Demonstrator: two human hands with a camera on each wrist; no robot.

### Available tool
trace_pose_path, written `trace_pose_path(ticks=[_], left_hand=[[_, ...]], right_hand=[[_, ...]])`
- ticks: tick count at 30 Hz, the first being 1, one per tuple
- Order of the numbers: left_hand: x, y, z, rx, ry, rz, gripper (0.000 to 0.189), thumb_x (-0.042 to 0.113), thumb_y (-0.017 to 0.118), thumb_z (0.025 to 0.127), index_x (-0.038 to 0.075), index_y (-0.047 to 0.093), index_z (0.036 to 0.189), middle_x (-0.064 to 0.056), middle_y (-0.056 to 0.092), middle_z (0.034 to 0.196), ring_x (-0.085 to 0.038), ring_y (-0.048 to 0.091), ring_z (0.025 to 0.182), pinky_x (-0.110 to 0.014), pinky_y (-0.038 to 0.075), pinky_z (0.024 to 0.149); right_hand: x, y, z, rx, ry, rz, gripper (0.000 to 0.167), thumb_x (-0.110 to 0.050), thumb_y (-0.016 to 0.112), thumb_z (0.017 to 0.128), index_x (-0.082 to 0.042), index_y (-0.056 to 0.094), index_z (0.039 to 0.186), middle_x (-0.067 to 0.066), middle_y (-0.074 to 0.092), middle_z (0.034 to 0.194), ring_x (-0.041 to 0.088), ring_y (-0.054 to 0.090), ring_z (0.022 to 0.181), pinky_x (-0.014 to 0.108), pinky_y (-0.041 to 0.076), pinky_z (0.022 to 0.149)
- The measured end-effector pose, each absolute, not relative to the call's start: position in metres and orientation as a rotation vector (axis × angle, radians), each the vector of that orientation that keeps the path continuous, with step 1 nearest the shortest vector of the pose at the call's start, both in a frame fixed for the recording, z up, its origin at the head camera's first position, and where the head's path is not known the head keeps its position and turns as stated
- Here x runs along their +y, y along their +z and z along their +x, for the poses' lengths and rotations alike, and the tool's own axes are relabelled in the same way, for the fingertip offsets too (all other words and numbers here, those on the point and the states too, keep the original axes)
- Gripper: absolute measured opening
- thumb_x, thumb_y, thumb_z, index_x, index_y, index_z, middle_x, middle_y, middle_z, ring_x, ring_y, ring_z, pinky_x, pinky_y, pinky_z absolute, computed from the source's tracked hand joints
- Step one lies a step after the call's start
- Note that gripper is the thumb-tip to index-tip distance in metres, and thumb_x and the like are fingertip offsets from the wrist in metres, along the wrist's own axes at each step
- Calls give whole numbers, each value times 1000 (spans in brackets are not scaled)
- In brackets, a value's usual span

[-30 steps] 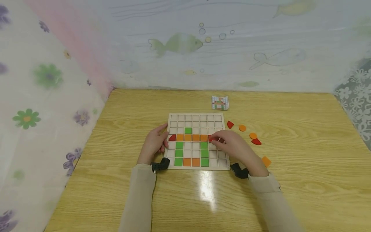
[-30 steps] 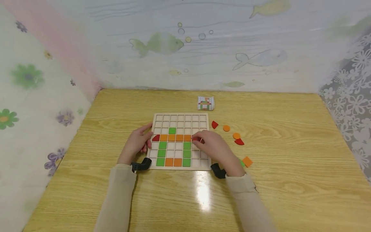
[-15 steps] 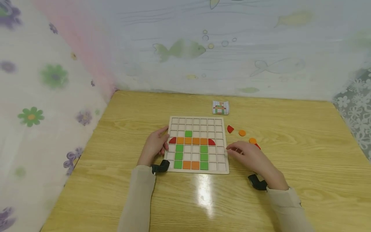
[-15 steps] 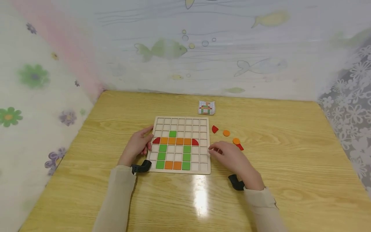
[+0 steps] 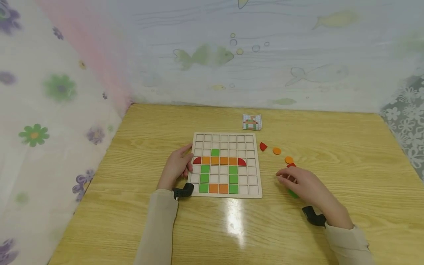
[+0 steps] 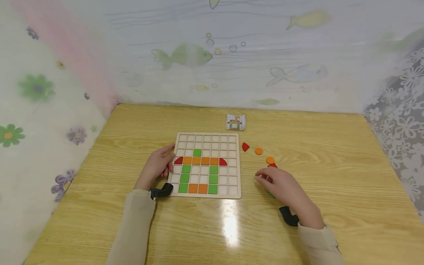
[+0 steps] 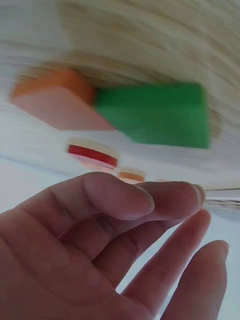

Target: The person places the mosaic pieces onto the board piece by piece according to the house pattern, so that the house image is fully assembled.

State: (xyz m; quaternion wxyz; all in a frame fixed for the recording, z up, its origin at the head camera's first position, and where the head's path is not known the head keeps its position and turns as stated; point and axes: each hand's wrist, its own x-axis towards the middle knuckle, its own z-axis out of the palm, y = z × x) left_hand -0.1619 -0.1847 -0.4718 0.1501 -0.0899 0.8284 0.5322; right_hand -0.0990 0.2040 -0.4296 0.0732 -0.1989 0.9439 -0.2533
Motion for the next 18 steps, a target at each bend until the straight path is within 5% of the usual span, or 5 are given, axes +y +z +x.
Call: trace_pose_path(ticks=[18], left_hand=[[-183, -473, -162, 2379, 1545, -257, 43, 28, 47, 93, 34, 38, 134, -13, 56, 58, -15, 42, 35, -25, 37, 33]], right_hand=[[235, -428, -81, 2709, -739, -631, 40, -3, 63, 79, -15, 57, 116, -3, 45, 94, 6, 42, 70, 20, 38, 56]])
